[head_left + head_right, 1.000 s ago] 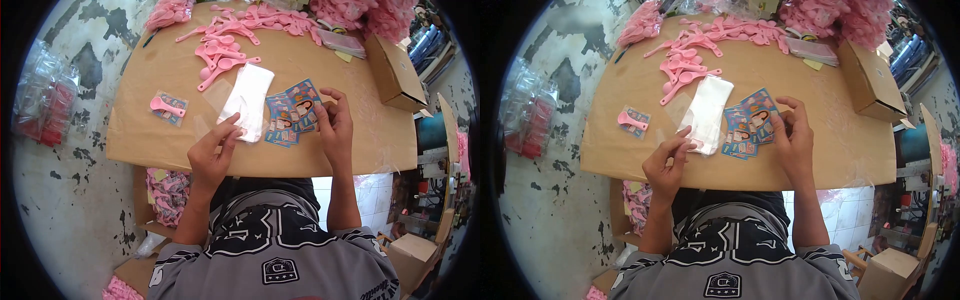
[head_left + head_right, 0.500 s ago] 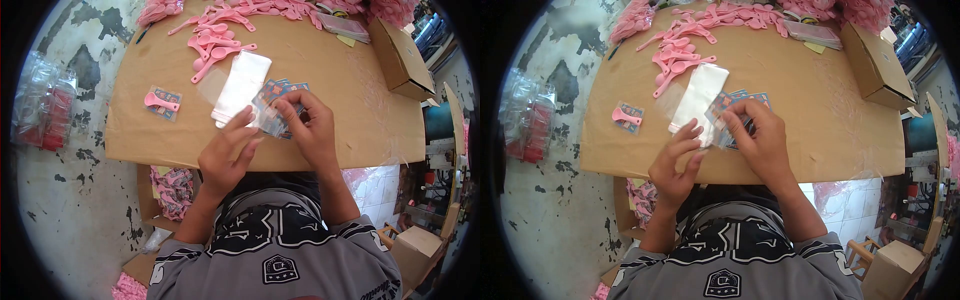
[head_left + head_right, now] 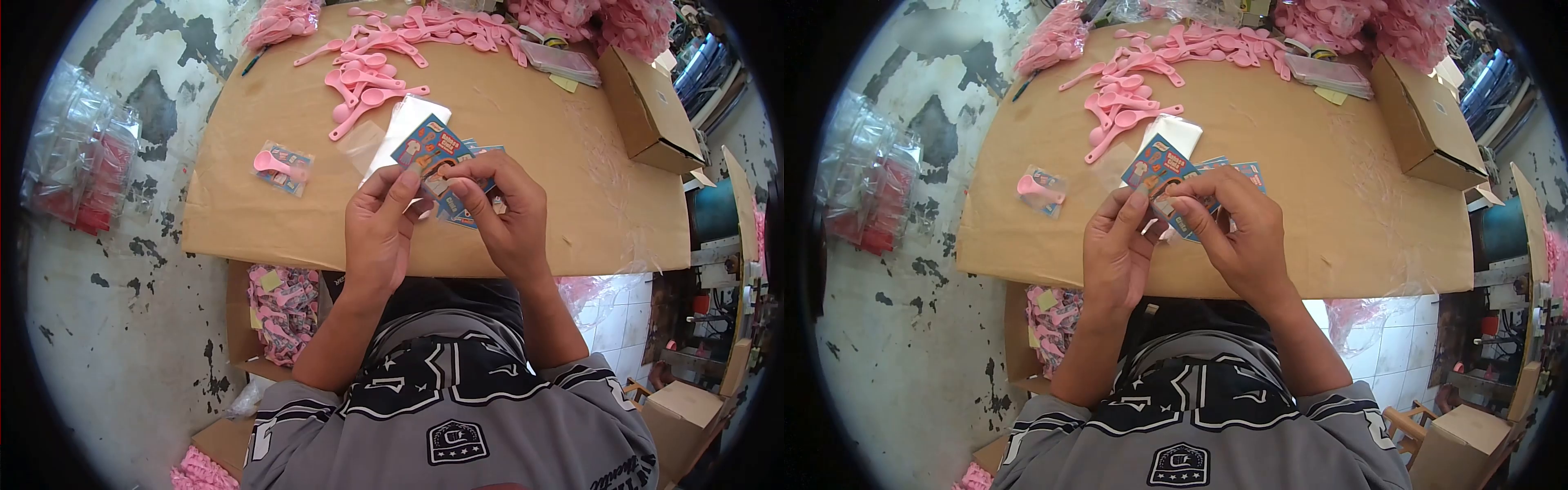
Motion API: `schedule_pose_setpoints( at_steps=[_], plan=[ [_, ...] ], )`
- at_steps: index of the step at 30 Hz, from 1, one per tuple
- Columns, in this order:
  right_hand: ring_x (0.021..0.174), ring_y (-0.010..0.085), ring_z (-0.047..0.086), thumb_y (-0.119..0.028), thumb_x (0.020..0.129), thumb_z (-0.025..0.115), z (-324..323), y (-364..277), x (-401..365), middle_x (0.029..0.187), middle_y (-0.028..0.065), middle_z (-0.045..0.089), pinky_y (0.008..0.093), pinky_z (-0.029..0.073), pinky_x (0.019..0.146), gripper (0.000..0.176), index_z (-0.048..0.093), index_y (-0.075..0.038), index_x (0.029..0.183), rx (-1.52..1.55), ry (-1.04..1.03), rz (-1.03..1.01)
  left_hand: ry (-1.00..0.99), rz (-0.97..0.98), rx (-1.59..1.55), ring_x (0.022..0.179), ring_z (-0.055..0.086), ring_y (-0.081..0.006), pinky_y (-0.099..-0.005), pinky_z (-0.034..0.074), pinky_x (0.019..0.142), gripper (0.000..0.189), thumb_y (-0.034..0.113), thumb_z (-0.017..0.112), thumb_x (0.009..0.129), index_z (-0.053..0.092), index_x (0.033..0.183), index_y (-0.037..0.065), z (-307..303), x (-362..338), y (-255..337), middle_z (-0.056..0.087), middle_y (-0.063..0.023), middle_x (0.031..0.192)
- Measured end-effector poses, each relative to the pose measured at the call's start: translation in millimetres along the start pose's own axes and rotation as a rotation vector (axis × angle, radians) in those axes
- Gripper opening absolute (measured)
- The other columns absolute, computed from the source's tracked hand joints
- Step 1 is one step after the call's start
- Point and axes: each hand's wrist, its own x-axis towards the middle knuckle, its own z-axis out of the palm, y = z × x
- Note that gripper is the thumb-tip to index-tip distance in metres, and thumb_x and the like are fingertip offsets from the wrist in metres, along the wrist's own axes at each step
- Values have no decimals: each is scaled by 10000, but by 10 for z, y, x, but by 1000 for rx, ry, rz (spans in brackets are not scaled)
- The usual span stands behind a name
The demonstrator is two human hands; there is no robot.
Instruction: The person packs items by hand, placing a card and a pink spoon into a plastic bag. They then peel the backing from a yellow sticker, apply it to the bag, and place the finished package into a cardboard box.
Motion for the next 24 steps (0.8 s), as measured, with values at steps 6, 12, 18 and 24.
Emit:
schedule_pose_setpoints(
  at_steps=[6, 12, 18, 24],
  plan=[
    [812, 96, 642, -68, 1008, 696, -33, 121, -37, 1035, 74, 736, 241, 491, 675, 106, 725, -8, 1090, 48, 123, 111, 154, 12, -27, 1094, 729, -204, -329, 607, 941, 275, 180, 639, 1073, 635, 1289, 10, -7, 100, 90, 745, -129, 1181],
    [863, 61, 619, -94, 1049, 657, -146, 146, -113, 1123, 61, 684, 212, 506, 708, 324, 585, 12, 1346, 182, 99, 328, 281, 35, -57, 1126, 717, -243, -358, 602, 963, 337, 195, 683, 1050, 644, 1312, -14, -139, 225, 141, 722, -159, 1225],
    [812, 42, 610, -132, 1063, 647, -91, 206, -114, 1098, 42, 696, 198, 504, 665, 288, 598, 21, 1303, 386, 38, 437, 249, 22, 0, 1131, 713, -246, -360, 602, 956, 360, 193, 704, 1036, 644, 1309, -34, -2, 240, 41, 715, -179, 1230],
    [769, 41, 617, -128, 1068, 639, -63, 233, -55, 1064, 62, 703, 198, 510, 634, 257, 585, 29, 1265, 381, 161, 439, 181, -6, -8, 1178, 704, -245, -359, 591, 965, 332, 177, 666, 1053, 622, 1338, 11, 13, 235, -2, 724, -145, 1252]
  ],
)
